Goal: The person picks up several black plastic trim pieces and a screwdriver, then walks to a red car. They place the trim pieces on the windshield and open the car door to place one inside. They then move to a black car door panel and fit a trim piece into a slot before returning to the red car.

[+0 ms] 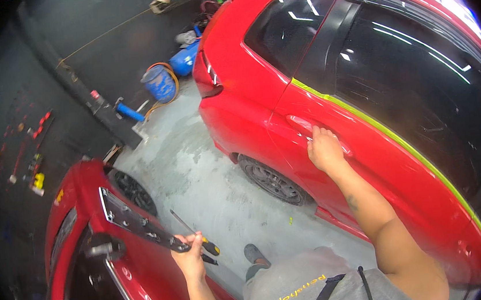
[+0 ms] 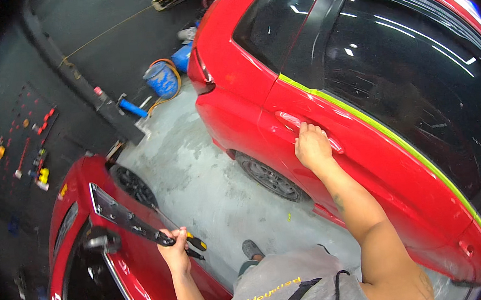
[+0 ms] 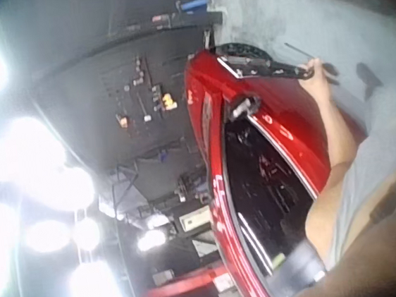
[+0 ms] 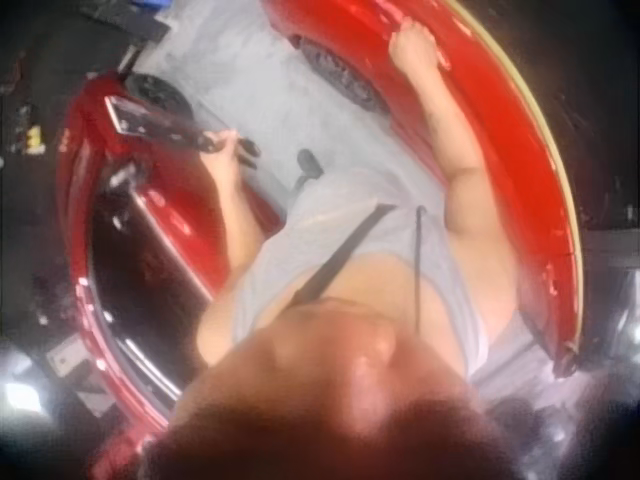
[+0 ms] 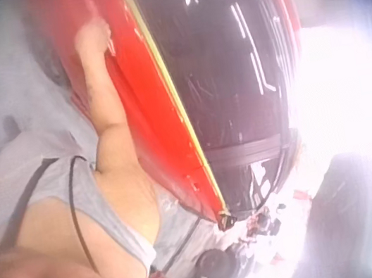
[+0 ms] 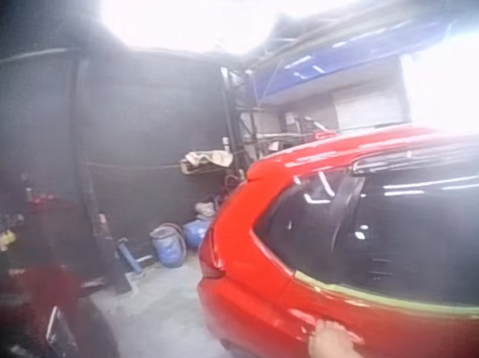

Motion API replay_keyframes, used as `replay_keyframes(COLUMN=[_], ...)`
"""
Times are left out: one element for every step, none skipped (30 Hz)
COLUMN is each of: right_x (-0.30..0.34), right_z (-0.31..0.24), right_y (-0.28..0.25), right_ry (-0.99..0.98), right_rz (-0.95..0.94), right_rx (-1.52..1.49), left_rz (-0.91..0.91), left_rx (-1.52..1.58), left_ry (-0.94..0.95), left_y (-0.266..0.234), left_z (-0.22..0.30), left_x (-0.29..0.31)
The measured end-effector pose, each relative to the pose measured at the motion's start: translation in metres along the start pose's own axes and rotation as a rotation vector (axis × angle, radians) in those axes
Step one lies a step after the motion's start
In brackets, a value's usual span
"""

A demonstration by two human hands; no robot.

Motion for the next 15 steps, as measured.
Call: replay_keyframes(right_x=[-0.005,-0.009,-0.015,-0.023,-0.031,-0.033,-0.035,-0.038,-0.039,-0.039,-0.040,-0.038,-0.029,-0.019,-0.005], right_z=[-0.003,-0.005,-0.002,-0.004,-0.008,-0.009,-0.014,-0.019,-0.023,-0.027,-0.026,-0.026,-0.029,-0.034,-0.041], right_y=[0.004,0.011,0.013,0.013,0.014,0.014,0.014,0.013,0.014,0.015,0.019,0.018,0.018,0.017,0.013], right_ry=[0.068,0.139,0.197,0.265,0.336,0.413,0.443,0.473,0.509,0.538,0.567,0.565,0.562,0.555,0.463], right_rz=[-0.031,-0.062,-0.064,-0.109,-0.155,-0.208,-0.221,-0.234,-0.247,-0.253,-0.233,-0.154,-0.081,-0.008,0.133], right_rx=[0.030,0.059,0.097,0.114,0.130,0.150,0.154,0.158,0.158,0.156,0.144,0.139,0.136,0.137,0.079], left_rz=[-0.036,-0.075,-0.150,-0.223,-0.279,-0.339,-0.399,-0.473,-0.535,-0.591,-0.664,-0.727,-0.789,-0.850,-0.892], left_rx=[0.034,0.067,0.065,0.067,0.048,0.031,0.050,0.066,0.091,0.121,0.134,0.152,0.165,0.179,0.167], left_ry=[-0.005,-0.012,-0.004,0.012,0.018,0.013,0.040,0.091,0.090,0.095,0.099,0.093,0.083,0.073,0.025], left_y=[0.009,0.019,0.032,0.046,0.061,0.080,0.098,0.116,0.140,0.161,0.182,0.202,0.222,0.238,0.248], left_z=[-0.003,-0.007,-0.008,-0.007,-0.003,0.000,-0.001,-0.002,-0.001,0.003,0.001,-0.002,-0.004,-0.005,-0.001], left_x=[-0.039,-0.075,-0.113,-0.151,-0.185,-0.215,-0.243,-0.269,-0.288,-0.303,-0.316,-0.324,-0.328,-0.329,-0.329])
Point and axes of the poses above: each hand's wrist, its own x-axis away from the middle knuckle, its own y-axis out of the palm, z = x × y, the point moved 6 cm from there along -x, towards the middle knuckle, and after that the axes turned 6 degrees about y, right-handed, at the moved point
